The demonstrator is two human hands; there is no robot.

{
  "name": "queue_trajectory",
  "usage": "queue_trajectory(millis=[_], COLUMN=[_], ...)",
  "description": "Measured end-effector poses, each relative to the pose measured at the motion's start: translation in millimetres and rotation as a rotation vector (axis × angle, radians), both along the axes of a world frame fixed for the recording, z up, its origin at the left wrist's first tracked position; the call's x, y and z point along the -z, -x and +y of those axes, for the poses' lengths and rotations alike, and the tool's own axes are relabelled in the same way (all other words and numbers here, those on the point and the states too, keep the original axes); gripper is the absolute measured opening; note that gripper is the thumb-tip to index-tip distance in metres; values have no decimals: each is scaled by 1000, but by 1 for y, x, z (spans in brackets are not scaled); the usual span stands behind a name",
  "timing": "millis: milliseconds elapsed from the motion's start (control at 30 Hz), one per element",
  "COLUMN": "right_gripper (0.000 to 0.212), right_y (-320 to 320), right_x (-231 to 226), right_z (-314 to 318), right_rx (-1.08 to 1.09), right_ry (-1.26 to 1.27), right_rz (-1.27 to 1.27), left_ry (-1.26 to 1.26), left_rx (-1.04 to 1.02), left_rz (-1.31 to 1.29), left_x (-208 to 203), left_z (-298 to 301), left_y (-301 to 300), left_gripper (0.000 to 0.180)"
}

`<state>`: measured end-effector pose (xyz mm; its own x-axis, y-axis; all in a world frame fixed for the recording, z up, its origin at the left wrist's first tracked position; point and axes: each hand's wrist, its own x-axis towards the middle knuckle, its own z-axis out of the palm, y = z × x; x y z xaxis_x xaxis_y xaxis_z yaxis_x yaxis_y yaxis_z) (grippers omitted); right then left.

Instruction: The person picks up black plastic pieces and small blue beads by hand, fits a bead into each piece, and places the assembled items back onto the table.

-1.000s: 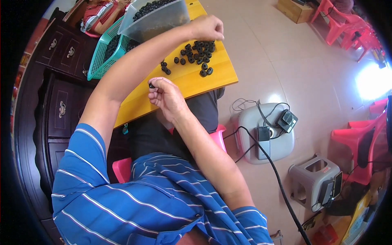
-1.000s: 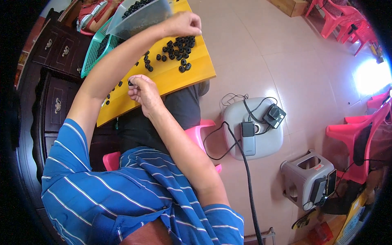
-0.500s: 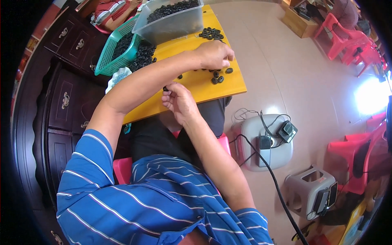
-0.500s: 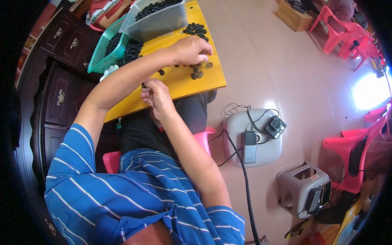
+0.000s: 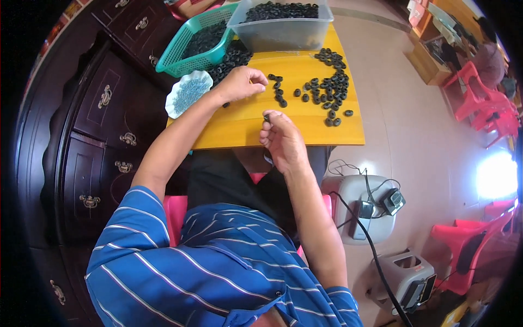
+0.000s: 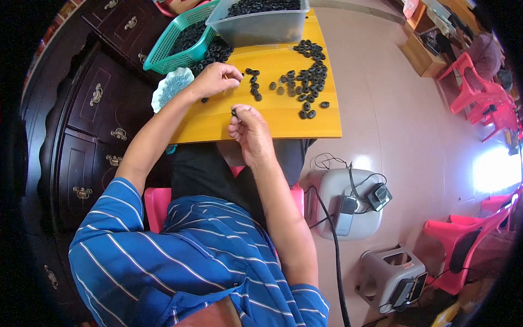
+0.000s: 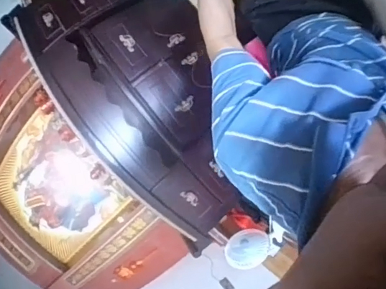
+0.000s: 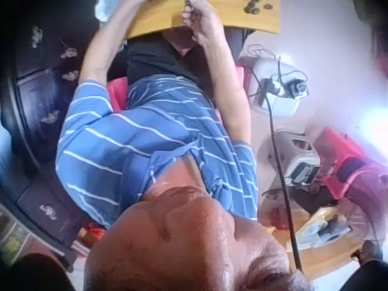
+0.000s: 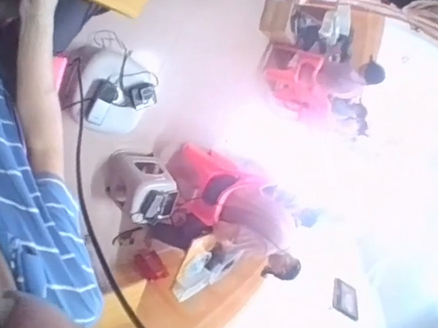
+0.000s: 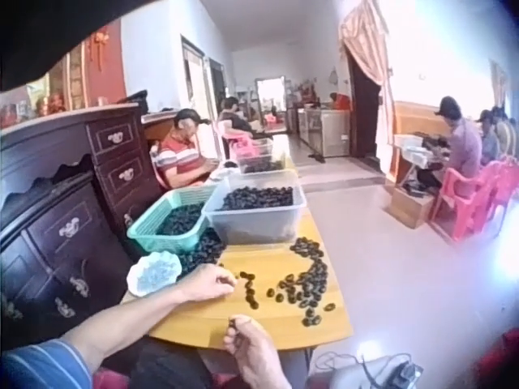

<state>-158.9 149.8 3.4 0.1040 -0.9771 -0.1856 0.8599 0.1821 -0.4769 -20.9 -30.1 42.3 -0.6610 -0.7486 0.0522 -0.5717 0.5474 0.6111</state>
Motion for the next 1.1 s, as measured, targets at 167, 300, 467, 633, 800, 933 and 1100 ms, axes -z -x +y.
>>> queue_trajectory(millis=[167,300,467,633,800,933,1100], right_gripper=[16,20,21,19,18,18,19], right_y=[3,3,3,6,10,10,10], right_x=[-2,-4,-8,-10,-12,-16,-27], right_z=[3,5,5,8,7,4,-11], right_rx=[4,20,8,3,61,69,81], right_ry=[12,-28,-56,-46,-82,-76,-150], right_rz=[5,31,56,20,67,133,327], left_ry=[149,257,337,399,160,301,220], left_rx=[-45,-82,-49,-39,-113,-43,-74], left_rz=[34,-43,-112,-11,29,85,104], left_x=[12,9,22,31,30,39,36], left_z=[2,8,5,3,-4,-9,-12], left_y=[-3,-1,-3,-6,-13,-14,-11], left_gripper=[22,19,19,21,21,18,14])
